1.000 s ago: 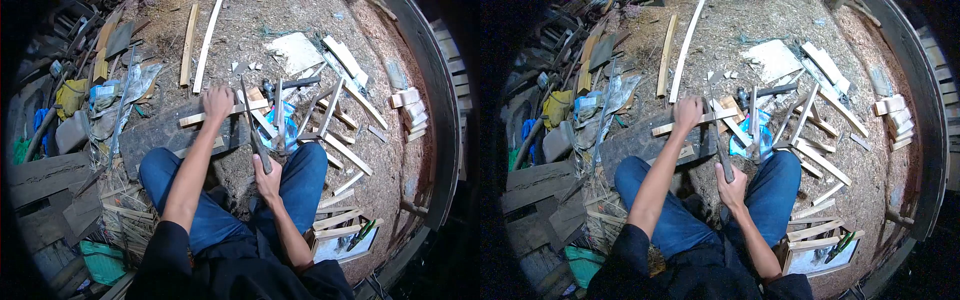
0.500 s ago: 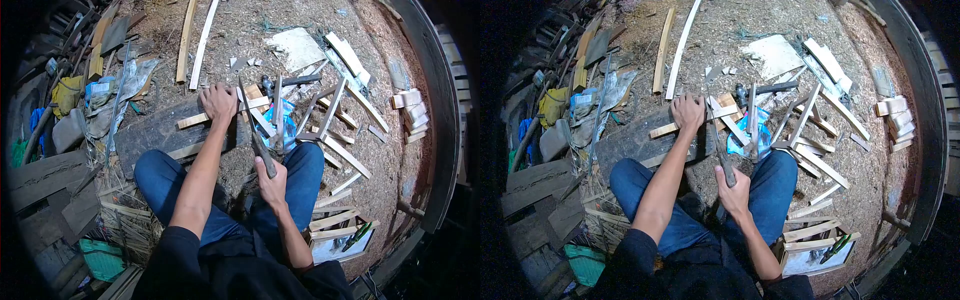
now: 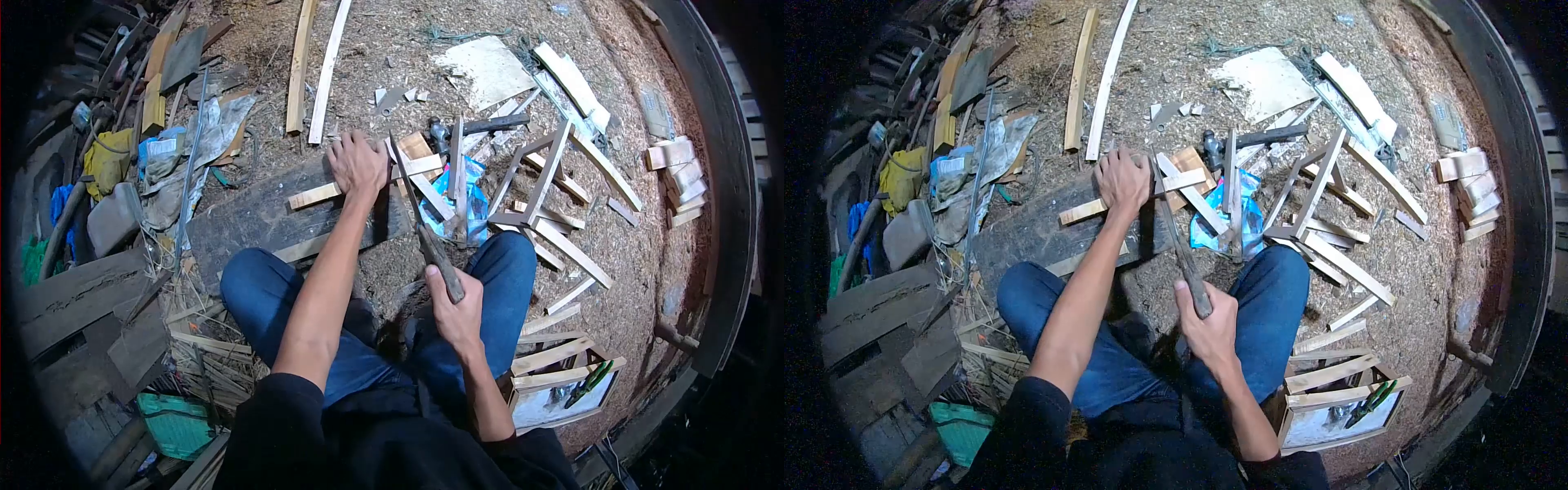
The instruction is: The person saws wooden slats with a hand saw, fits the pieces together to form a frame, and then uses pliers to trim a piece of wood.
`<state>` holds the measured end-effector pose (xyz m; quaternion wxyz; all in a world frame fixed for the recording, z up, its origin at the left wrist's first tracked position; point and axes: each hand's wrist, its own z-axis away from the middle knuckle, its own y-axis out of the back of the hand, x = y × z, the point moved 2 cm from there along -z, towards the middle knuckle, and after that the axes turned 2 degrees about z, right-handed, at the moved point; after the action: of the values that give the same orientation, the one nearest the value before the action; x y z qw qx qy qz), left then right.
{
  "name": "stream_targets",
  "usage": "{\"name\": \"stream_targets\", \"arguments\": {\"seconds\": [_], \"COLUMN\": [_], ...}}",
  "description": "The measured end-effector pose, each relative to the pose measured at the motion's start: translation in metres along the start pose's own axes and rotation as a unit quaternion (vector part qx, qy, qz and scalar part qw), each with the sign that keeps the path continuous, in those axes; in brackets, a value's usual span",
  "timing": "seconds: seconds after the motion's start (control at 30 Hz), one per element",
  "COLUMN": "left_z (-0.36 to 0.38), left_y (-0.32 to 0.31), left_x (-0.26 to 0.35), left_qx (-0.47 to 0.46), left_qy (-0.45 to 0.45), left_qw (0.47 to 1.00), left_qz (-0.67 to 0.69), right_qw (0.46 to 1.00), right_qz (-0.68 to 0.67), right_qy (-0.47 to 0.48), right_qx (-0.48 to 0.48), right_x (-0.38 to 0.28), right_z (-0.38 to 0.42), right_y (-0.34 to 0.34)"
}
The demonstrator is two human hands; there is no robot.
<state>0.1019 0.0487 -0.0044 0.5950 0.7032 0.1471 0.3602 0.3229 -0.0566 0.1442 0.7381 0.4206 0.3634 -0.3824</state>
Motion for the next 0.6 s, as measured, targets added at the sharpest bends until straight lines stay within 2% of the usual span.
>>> {"name": "stream_targets", "arguments": {"seconds": [0.07,0.13,0.23,0.37,0.47,0.53,0.6], "left_z": [0.000,-0.002,-0.001,0.000,0.001,-0.001,-0.006], "left_y": [-0.002,-0.004,-0.003,0.003,0.002,-0.003,-0.003], "left_x": [-0.001,-0.002,-0.002,0.003,0.001,0.001,0.000], "left_qx": [0.010,0.015,0.001,0.022,0.017,0.051,0.030], "left_qy": [-0.025,-0.027,-0.009,-0.004,0.009,-0.009,-0.005], "left_qw": [1.000,0.999,1.000,0.999,1.000,0.999,0.999], "left_qz": [0.000,-0.005,0.012,0.023,0.010,0.004,0.026], "right_qw": [1.000,0.996,0.998,0.999,0.999,0.999,0.998], "right_qz": [0.003,0.078,0.063,-0.001,0.033,0.037,0.028], "right_qy": [0.004,0.031,0.024,0.034,0.036,0.032,0.050], "right_qx": [0.000,-0.011,-0.010,0.009,0.013,0.018,0.026], "right_x": [0.005,0.003,-0.010,0.012,0.014,0.019,0.022], "right_z": [-0.015,-0.038,-0.045,-0.024,-0.026,-0.031,-0.038], "right_y": [-0.005,-0.012,-0.012,-0.024,-0.026,-0.028,-0.025]}}
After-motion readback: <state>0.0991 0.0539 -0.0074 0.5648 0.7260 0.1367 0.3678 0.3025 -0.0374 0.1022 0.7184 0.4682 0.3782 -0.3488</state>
